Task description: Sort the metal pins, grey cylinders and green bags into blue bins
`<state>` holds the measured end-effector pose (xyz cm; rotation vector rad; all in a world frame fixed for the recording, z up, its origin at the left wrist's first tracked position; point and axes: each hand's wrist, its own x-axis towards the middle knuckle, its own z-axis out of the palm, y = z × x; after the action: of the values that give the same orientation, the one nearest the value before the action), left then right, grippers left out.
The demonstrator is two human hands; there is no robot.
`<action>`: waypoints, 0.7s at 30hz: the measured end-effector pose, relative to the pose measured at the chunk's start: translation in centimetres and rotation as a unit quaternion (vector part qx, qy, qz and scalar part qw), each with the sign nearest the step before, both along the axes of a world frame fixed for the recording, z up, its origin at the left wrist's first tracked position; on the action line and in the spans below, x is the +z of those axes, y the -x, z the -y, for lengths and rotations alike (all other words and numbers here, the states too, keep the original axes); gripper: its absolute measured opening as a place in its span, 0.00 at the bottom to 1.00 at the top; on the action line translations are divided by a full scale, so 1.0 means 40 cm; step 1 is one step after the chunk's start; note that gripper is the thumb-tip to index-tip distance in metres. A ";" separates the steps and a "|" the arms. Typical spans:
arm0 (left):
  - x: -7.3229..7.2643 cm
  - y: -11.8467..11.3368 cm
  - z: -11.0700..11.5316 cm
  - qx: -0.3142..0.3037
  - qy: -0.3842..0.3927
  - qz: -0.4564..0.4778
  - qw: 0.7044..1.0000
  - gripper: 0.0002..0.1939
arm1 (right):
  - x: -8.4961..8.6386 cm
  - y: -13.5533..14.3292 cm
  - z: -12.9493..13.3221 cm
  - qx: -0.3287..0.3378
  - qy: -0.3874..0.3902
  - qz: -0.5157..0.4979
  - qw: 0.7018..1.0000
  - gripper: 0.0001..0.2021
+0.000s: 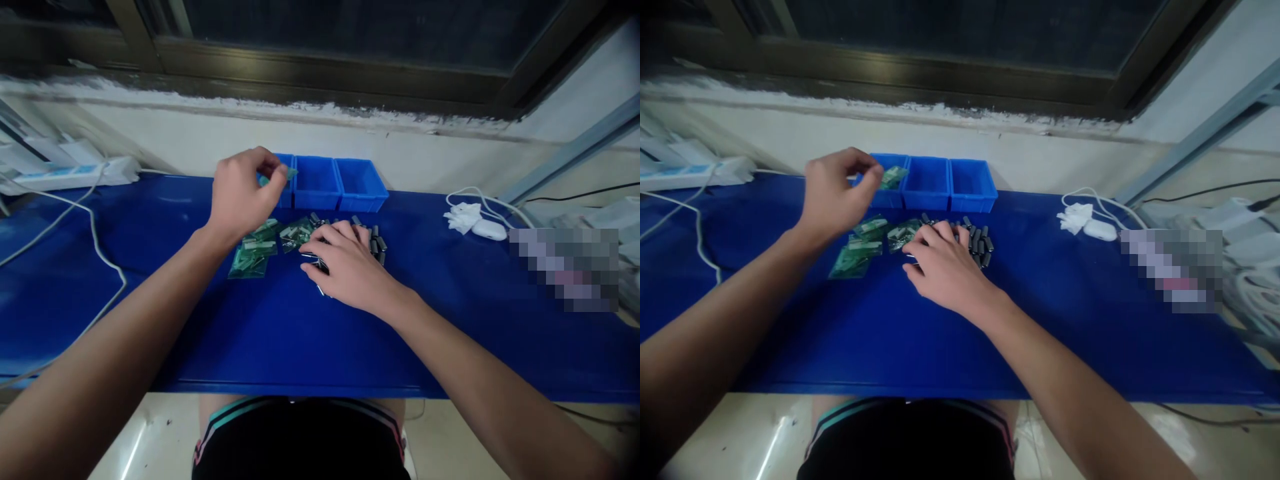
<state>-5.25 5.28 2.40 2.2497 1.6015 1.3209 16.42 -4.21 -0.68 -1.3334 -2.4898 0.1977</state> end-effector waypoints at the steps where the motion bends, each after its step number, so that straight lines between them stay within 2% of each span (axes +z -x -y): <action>1: 0.015 -0.001 0.012 -0.018 0.013 0.058 0.998 0.15 | 0.001 0.002 0.001 -0.005 -0.001 -0.006 1.000 0.14; 3: 0.034 0.010 0.033 -0.030 0.024 0.113 0.993 0.14 | 0.006 0.008 0.003 -0.010 0.006 -0.019 1.000 0.14; 4: 0.038 0.023 0.042 -0.025 0.027 0.097 0.995 0.14 | 0.009 0.012 0.004 -0.012 0.013 -0.023 1.000 0.14; 6: 0.035 0.057 0.053 -0.011 0.041 0.003 0.999 0.11 | 0.016 0.017 0.005 -0.011 0.023 -0.025 0.999 0.14; 8: 0.023 0.094 0.058 -0.020 0.083 -0.097 0.992 0.11 | 0.018 0.020 0.004 -0.005 0.021 -0.022 1.000 0.14; 11: 0.000 0.126 0.056 -0.053 0.155 -0.230 0.959 0.20 | 0.014 0.022 0.002 -0.002 -0.007 -0.012 1.000 0.13; 13: -0.011 0.128 0.054 -0.068 0.174 -0.273 0.944 0.25 | 0.006 0.024 0.002 -0.002 -0.042 -0.004 0.999 0.13; 17: -0.018 0.113 0.055 -0.115 0.203 -0.302 0.924 0.25 | -0.013 0.031 0.004 0.019 -0.098 -0.007 0.995 0.13; 21: -0.012 0.102 0.059 -0.105 0.207 -0.339 0.912 0.25 | -0.021 0.034 0.003 0.018 -0.121 -0.037 0.992 0.11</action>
<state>-9.32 2.93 1.94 2.6143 1.5225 0.0960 15.05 -4.34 -1.52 -1.1632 -2.3884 -0.0457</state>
